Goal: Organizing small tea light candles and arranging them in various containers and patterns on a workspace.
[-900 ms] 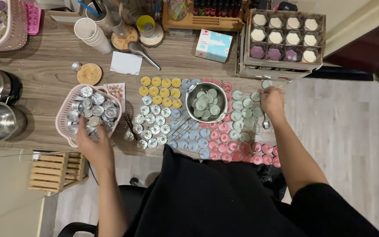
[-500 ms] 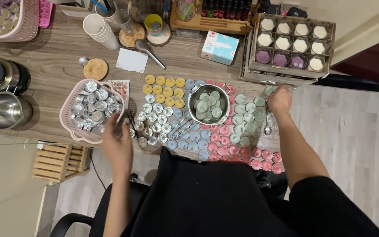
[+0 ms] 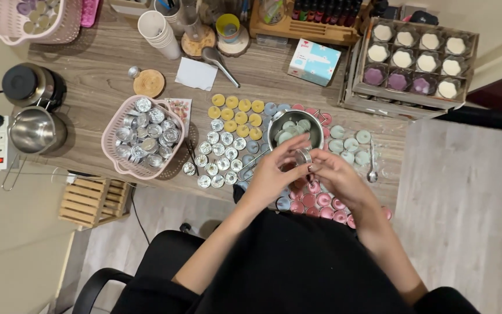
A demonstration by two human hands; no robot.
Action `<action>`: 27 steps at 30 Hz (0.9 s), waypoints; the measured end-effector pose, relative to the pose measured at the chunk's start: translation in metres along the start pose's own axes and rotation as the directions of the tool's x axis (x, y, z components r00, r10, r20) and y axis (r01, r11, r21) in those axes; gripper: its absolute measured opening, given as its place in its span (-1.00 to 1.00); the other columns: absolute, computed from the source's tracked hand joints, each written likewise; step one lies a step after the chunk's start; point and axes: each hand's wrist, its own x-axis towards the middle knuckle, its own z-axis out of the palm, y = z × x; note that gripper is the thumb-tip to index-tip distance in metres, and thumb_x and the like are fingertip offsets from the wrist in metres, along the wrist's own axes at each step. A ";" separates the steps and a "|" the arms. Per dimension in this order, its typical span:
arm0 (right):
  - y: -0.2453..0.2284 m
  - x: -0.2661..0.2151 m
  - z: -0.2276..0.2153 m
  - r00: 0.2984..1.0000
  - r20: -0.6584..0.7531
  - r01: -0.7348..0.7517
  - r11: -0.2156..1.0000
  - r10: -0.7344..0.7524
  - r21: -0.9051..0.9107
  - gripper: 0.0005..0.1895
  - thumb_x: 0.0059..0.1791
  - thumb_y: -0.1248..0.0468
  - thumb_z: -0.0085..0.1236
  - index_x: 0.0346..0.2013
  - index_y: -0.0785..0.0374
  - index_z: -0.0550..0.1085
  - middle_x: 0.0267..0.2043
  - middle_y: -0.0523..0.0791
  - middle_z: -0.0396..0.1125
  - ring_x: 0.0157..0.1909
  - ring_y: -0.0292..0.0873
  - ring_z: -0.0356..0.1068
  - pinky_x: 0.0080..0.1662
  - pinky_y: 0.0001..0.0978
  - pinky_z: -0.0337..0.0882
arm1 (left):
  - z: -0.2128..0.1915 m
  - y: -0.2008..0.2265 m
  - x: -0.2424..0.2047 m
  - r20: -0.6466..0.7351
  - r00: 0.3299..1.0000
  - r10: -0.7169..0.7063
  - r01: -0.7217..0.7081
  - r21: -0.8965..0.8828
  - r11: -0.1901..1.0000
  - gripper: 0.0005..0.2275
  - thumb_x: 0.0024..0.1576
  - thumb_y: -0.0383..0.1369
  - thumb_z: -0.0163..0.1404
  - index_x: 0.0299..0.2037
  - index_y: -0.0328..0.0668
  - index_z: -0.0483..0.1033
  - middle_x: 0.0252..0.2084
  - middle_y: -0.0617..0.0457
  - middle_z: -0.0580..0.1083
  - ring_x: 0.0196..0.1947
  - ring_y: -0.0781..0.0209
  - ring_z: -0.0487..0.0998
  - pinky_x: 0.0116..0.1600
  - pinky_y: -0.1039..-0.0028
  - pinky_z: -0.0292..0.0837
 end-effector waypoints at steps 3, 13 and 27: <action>0.006 0.000 0.008 0.999 0.040 0.009 0.998 -0.011 0.068 -0.66 0.01 0.37 0.01 0.10 0.33 0.39 -0.04 -0.13 0.41 -0.01 -0.28 0.38 0.07 -0.40 0.37 | -0.004 0.025 -0.005 -0.025 0.998 -0.058 0.063 0.338 0.939 -0.49 0.05 -0.31 0.24 0.26 -0.11 0.50 -0.01 -0.05 0.64 -0.11 0.18 0.69 0.04 0.42 0.60; 0.019 0.015 -0.007 0.998 0.021 -0.065 0.993 0.063 0.104 -0.78 0.10 0.42 -0.04 0.04 0.35 0.39 -0.06 -0.12 0.35 0.00 -0.24 0.37 0.08 -0.36 0.35 | -0.020 0.012 -0.014 -0.170 0.981 -0.088 0.133 0.273 0.953 -0.60 0.06 -0.32 0.23 0.13 -0.16 0.54 -0.17 0.01 0.64 -0.12 0.31 0.68 -0.03 0.51 0.58; 0.011 0.042 -0.004 0.981 0.045 -0.193 0.931 0.189 0.311 -0.71 0.10 0.40 -0.02 0.11 0.44 0.41 0.00 -0.01 0.43 0.01 -0.16 0.42 0.06 -0.30 0.38 | -0.051 -0.014 -0.013 -0.052 0.998 -0.035 0.031 -0.077 0.997 -0.53 0.11 -0.45 0.21 0.27 -0.30 0.48 -0.07 -0.04 0.59 -0.09 0.34 0.60 0.05 0.54 0.53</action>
